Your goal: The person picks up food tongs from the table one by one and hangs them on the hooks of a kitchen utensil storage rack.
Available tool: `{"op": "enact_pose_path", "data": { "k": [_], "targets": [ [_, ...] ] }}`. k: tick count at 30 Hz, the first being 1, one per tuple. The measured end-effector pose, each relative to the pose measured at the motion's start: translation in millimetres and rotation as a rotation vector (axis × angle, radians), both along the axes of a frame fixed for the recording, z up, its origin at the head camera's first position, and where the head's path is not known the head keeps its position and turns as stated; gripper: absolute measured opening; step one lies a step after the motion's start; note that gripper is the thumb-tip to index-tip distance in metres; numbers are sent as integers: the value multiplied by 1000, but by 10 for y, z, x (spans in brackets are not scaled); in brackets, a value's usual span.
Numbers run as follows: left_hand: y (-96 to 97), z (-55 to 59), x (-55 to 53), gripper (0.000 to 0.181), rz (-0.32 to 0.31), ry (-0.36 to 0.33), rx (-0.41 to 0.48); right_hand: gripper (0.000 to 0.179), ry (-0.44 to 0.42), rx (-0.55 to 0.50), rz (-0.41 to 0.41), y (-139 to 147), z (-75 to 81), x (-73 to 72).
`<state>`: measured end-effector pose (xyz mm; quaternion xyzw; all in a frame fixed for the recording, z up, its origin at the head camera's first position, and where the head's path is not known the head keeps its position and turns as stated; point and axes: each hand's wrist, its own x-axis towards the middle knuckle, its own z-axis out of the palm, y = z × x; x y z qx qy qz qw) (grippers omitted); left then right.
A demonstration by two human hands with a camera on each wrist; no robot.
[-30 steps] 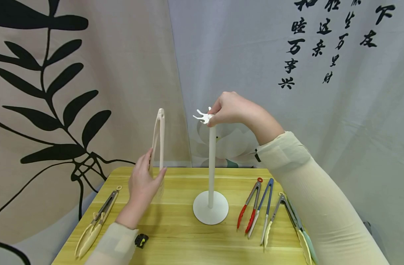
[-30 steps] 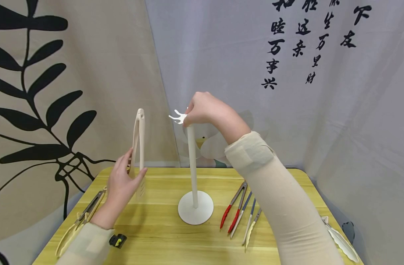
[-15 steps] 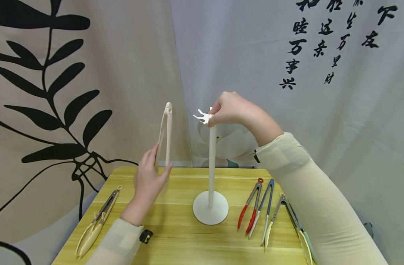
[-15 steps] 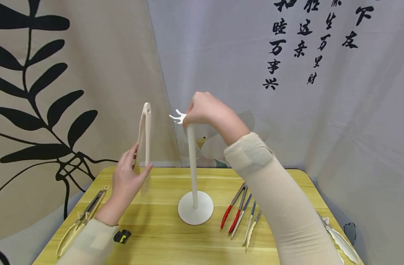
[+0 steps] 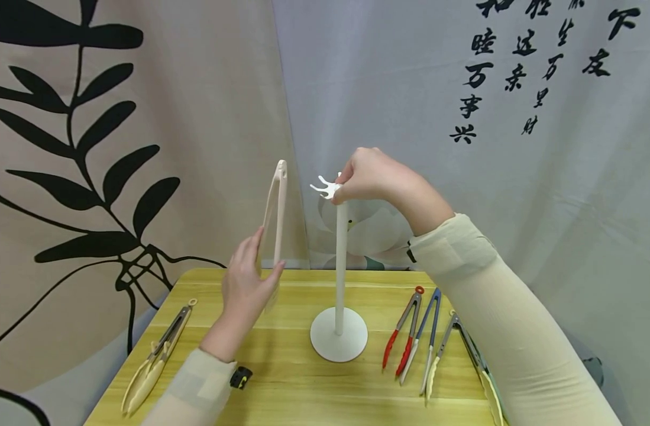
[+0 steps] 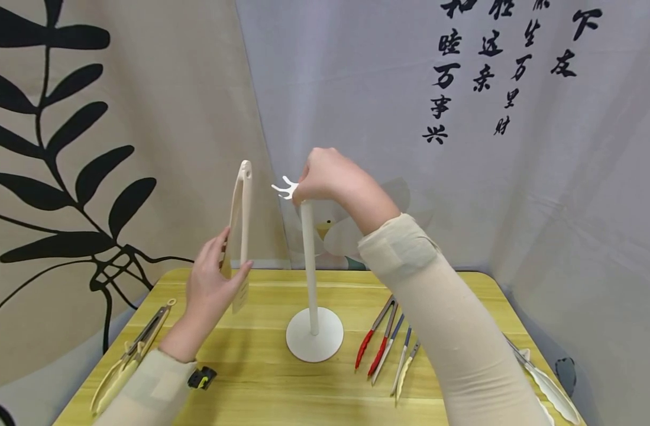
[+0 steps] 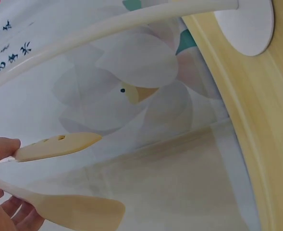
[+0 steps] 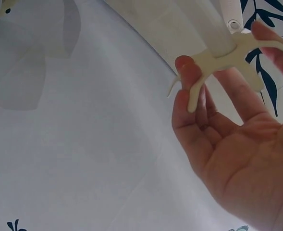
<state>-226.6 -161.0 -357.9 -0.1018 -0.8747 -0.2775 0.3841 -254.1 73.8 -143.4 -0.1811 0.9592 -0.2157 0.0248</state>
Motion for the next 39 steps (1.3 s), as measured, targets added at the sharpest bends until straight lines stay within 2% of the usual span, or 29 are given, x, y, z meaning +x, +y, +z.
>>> {"op": "enact_pose_path", "data": {
  "k": [9, 25, 34, 39],
  "targets": [
    [62, 18, 13, 77, -28, 22, -13, 16, 3, 2, -19, -26, 5, 14],
    [115, 24, 57, 76, -11, 95, -106, 13, 28, 54, -62, -99, 1, 18],
    [105, -1, 57, 76, -16, 119, -106, 12, 53, 81, -77, -122, 4, 40],
    [112, -14, 57, 76, -16, 124, -125, 24, 68, 82, -88, -130, 10, 55]
  ]
}}
